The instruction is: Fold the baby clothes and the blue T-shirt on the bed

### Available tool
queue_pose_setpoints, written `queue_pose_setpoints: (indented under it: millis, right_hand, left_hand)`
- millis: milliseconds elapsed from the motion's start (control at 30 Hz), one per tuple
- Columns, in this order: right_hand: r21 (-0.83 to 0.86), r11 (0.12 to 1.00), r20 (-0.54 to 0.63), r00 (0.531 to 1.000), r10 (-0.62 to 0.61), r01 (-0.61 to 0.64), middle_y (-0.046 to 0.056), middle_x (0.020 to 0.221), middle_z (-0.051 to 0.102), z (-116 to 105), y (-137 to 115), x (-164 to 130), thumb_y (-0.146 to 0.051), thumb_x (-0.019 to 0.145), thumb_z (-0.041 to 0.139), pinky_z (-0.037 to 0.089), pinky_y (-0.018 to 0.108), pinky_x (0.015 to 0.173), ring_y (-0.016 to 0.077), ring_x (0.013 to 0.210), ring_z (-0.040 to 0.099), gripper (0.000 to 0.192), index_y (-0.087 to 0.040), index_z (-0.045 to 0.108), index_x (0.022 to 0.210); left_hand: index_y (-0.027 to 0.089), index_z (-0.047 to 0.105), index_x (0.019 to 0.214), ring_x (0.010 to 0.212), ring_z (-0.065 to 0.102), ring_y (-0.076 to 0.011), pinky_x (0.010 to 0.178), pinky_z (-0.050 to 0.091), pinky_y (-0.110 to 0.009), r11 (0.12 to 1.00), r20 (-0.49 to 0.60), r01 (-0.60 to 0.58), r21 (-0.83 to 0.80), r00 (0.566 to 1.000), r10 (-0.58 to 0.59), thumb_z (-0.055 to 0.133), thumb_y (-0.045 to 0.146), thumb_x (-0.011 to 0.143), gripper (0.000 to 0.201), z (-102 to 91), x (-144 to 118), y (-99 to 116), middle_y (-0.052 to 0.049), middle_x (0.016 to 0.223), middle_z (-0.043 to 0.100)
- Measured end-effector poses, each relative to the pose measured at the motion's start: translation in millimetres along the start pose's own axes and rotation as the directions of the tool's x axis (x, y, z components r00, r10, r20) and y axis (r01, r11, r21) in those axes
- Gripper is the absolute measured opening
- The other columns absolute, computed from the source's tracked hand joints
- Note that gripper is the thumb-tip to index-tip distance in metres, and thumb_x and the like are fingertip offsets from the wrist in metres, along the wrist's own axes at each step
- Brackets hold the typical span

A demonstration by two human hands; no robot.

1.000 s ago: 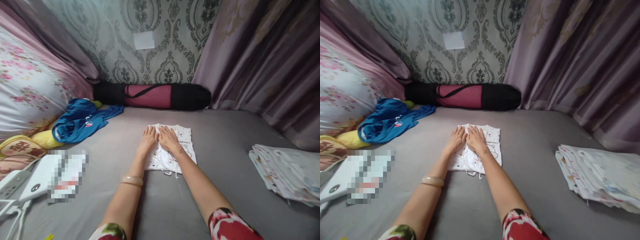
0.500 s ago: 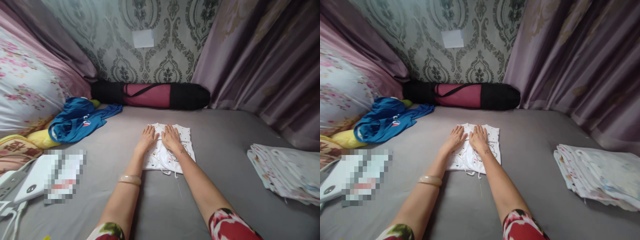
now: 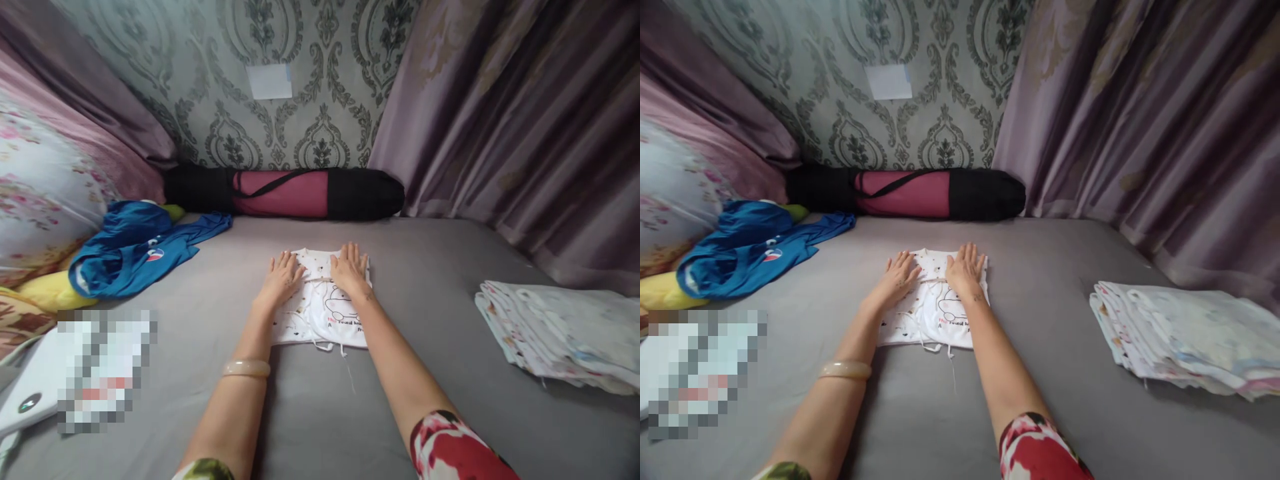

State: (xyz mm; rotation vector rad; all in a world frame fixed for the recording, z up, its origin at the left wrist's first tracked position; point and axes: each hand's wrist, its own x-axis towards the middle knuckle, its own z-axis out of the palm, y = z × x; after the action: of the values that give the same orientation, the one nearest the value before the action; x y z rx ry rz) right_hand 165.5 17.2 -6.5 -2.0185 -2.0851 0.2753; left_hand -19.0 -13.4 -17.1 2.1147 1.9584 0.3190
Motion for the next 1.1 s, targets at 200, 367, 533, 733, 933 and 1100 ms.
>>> queue_pose_setpoints:
  millis: [200, 367, 533, 733, 933, 1100]
  right_hand:
    - [-0.066, 0.99, 0.044, 0.99, 0.13, -0.127, 0.019, 0.158, 0.019, 6.7, 13.0, 2.0, -0.043, 0.1, 0.016, 0.007, 0.05, 0.117, 0.03, 0.147, 0.01, 0.069, 0.004, 0.024, 0.149]
    - [-0.063, 0.991, 0.027, 0.992, 0.122, -0.12, 0.02, 0.158, 0.02, 1.1, 10.3, 0.2, -0.042, 0.1, 0.015, 0.007, 0.052, 0.116, 0.03, 0.147, 0.011, 0.066, 0.0, 0.026, 0.15]
    - [-0.011, 0.994, 0.04, 0.993, -0.109, 0.109, 0.015, 0.161, 0.012, -2.8, -10.4, -10.4, -0.042, 0.1, 0.018, 0.003, 0.049, 0.117, 0.0276, 0.148, 0.004, 0.062, -0.01, 0.022, 0.153]
    - [0.015, 0.966, 0.191, 0.948, -0.256, 0.258, 0.011, 0.16, 0.017, 9.5, -27.9, -20.5, -0.044, 0.1, 0.017, 0.001, 0.045, 0.118, 0.0254, 0.148, 0.007, 0.064, -0.009, 0.023, 0.153]
    - [-0.035, 0.972, 0.258, 0.942, -0.216, 0.232, 0.013, 0.16, 0.016, 2.0, -32.5, -17.1, -0.043, 0.1, 0.017, 0.002, 0.046, 0.118, 0.0264, 0.148, 0.008, 0.064, -0.007, 0.023, 0.152]
    - [-0.035, 0.929, 0.191, 0.914, -0.357, 0.37, 0.013, 0.161, 0.011, 3.3, -53.7, -17.9, -0.042, 0.1, 0.02, -0.001, 0.044, 0.118, 0.0238, 0.148, 0.003, 0.065, -0.005, 0.019, 0.153]
  left_hand:
    - [0.008, 0.027, 0.148, 0.148, 0.009, -0.0297, 0.118, 0.014, -0.051, 0.999, 0.05, 0.032, -0.024, 0.998, -0.031, 0.026, 0.047, 0.097, 0.064, 7.9, 2.2, -3.2, -0.019, 0.159, 0.014]
    - [0.01, 0.031, 0.146, 0.148, 0.012, -0.0294, 0.117, 0.013, -0.053, 0.996, 0.031, 0.023, -0.084, 0.999, -0.021, 0.029, 0.047, 0.096, 0.063, 5.5, 1.9, -5.2, -0.018, 0.159, 0.016]
    - [0.013, 0.034, 0.145, 0.146, 0.021, -0.0271, 0.116, 0.016, -0.054, 0.979, -0.06, 0.053, -0.199, 0.996, -0.066, 0.03, 0.04, 0.096, 0.056, -4.3, 5.4, -13.5, -0.018, 0.156, 0.026]
    - [0.014, 0.043, 0.14, 0.144, 0.029, -0.027, 0.116, 0.024, -0.05, 0.957, -0.144, 0.092, -0.275, 0.98, -0.136, 0.035, 0.036, 0.094, 0.051, -11.3, 5.8, -37.8, -0.016, 0.153, 0.034]
    - [0.01, 0.045, 0.138, 0.141, 0.034, -0.0245, 0.117, 0.028, -0.041, 0.946, -0.18, 0.109, -0.304, 0.969, -0.17, 0.032, 0.027, 0.093, 0.05, -9.0, 5.1, -51.2, -0.017, 0.15, 0.04]
    - [0.01, 0.047, 0.139, 0.139, 0.038, -0.0241, 0.116, 0.032, -0.041, 0.947, -0.209, 0.088, -0.311, 0.965, -0.158, 0.033, 0.019, 0.09, 0.052, -8.0, 7.2, -52.7, -0.016, 0.148, 0.044]
